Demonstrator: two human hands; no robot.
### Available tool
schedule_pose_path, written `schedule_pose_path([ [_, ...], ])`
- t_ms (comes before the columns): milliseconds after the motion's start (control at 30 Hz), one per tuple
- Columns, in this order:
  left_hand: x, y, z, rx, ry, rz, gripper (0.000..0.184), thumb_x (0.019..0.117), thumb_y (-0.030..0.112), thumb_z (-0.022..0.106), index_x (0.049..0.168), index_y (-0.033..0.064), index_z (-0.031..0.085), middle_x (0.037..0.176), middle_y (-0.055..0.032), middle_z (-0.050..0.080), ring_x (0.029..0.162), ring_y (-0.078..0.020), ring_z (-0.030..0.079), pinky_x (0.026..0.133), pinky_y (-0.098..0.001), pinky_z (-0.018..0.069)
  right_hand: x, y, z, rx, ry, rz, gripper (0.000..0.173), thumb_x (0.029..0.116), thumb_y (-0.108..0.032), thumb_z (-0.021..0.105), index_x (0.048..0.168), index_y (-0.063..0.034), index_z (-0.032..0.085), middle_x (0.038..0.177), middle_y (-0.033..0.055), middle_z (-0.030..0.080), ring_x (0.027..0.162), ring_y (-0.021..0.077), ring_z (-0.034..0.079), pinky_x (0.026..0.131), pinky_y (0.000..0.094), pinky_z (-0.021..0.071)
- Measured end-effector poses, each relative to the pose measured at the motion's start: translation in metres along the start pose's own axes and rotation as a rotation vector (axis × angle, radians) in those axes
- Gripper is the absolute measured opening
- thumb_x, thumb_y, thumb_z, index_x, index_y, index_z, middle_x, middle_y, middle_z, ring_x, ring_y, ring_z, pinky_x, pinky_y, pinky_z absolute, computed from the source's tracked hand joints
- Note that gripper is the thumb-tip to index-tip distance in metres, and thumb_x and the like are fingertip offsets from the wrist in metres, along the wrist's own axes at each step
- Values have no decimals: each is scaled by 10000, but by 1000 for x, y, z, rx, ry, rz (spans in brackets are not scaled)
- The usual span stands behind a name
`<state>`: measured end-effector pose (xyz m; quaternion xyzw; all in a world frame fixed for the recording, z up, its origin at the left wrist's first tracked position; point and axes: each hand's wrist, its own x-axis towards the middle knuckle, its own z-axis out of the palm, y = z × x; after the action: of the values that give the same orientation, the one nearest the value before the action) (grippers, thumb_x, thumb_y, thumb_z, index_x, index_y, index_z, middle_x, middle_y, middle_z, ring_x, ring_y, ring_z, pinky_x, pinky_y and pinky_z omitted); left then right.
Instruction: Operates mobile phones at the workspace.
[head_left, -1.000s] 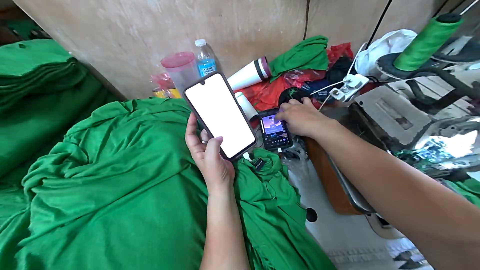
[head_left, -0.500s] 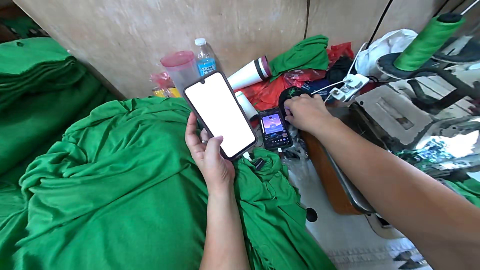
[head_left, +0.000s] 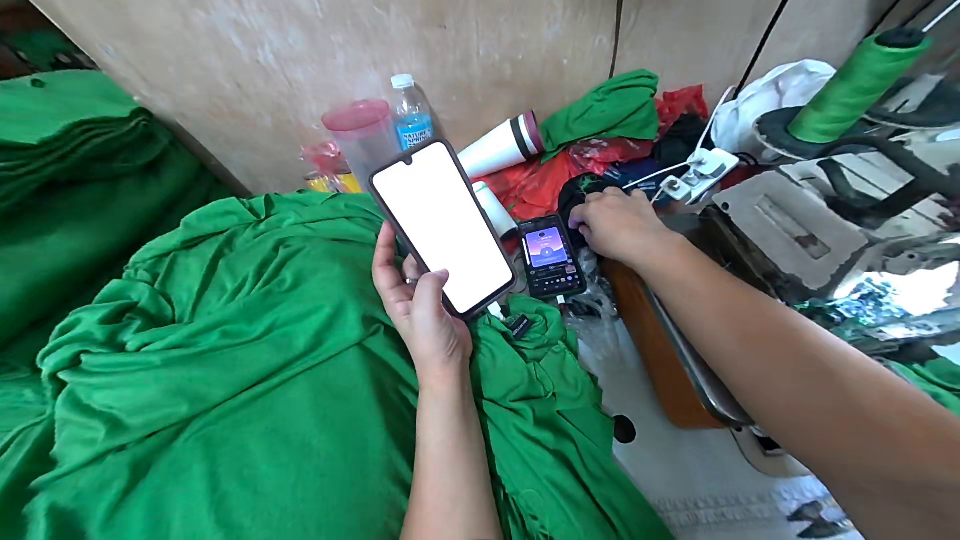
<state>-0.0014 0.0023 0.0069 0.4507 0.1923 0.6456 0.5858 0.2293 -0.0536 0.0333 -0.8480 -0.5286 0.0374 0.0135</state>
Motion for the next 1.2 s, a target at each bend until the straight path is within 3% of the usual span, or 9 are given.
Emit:
schedule_pose_path([
  [300,-1,0,1,-5,13,-8,690,874,-83,415,1524,140,356,1329,-60,564,1104,-144,635,881,-343,570,-1,-3,1,-11,-41,-43,280,971,-12,603,1173,-136,752,1245,159,675,1284,393,544,1002,616,407],
  [533,0,0,1,3,1,2,688,873,-92,409,1521,133,355,1341,-61,566,1115,-150,639,882,-349,575,0,-2,4,35,-143,-269,371,966,30,592,1119,-238,798,1243,96,679,1279,346,541,1040,604,388],
  [833,0,0,0,2,4,-1,695,874,-84,407,1532,134,350,1334,-70,575,1102,-158,650,871,-360,582,1,-1,8,51,-143,-439,417,934,89,584,1061,-235,814,1228,70,696,1259,336,565,1028,616,401],
  [900,0,-1,-1,7,-8,6,690,877,-85,407,1530,130,346,1350,-63,561,1114,-150,640,886,-354,576,0,1,7,64,-94,-421,381,917,88,612,1040,-208,816,1209,95,706,1245,360,581,1017,646,405],
  [1033,0,0,0,2,-1,5,689,869,-82,412,1521,130,356,1348,-59,557,1112,-149,634,890,-350,569,1,7,0,36,-1,-206,334,940,67,582,1118,-135,779,1261,149,683,1284,403,556,1014,671,394],
  [1200,0,-1,0,6,3,12,699,867,-86,411,1528,131,351,1357,-68,557,1126,-157,634,891,-358,571,1,1,3,13,-24,-131,273,982,-12,586,1171,-122,749,1253,152,680,1275,385,563,1011,635,401],
])
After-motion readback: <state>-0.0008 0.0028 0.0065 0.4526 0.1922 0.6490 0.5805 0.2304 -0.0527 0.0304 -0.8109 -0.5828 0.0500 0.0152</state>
